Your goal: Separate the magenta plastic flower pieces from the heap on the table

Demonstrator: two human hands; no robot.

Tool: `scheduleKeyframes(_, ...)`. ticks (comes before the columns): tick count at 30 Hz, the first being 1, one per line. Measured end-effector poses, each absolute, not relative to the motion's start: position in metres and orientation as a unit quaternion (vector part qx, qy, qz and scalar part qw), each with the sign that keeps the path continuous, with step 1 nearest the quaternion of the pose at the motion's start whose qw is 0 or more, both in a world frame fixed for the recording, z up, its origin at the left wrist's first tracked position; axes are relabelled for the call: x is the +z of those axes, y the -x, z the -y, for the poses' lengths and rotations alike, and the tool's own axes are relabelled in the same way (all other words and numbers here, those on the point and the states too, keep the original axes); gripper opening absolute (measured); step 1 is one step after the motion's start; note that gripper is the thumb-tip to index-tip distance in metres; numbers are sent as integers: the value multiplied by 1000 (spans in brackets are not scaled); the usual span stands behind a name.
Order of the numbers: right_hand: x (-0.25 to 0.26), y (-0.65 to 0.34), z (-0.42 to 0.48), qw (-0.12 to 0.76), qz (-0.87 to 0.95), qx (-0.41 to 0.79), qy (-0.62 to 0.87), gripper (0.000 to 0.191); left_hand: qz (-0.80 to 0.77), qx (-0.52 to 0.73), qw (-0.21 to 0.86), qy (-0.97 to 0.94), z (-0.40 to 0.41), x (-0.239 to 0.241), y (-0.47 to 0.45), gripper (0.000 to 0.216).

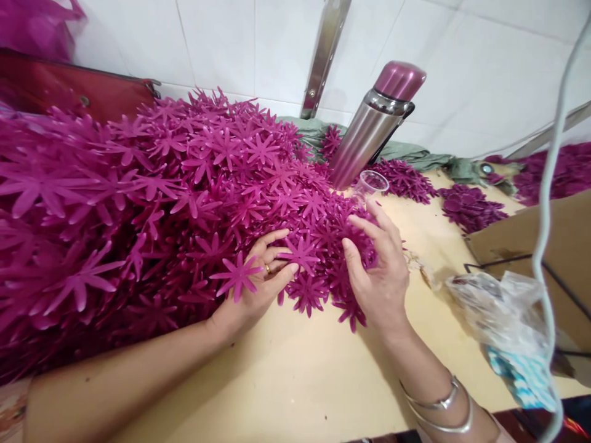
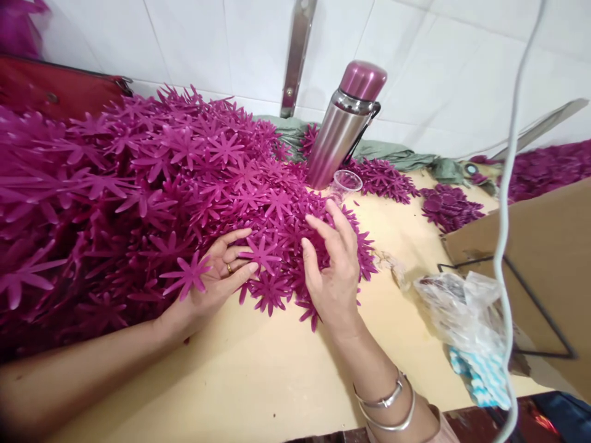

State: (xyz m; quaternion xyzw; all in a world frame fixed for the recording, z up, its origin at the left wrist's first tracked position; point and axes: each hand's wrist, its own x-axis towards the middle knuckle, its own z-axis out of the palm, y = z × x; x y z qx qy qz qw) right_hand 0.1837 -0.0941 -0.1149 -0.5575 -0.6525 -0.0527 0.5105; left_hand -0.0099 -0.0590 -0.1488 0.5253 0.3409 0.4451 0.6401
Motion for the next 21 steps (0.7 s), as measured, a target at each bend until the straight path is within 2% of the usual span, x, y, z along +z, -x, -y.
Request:
scheduleKeyframes(3, -114, -176, 96, 465, 710, -89, 521, 28, -333, 438, 654, -519, 59, -151, 10, 56)
scheduleKeyframes(7, -122, -168, 94, 420, 757, -48, 499, 18, -311, 430, 683, -502, 60, -150, 11, 45)
scheduleKeyframes(16, -125, -164, 96, 465, 732, 39, 497, 12, -319, 424, 700, -477, 59, -146, 11, 37)
scheduleKeyframes(21, -124, -162, 97, 485, 718, 91, 491, 16, -301, 429, 703, -481, 59, -148, 10, 26)
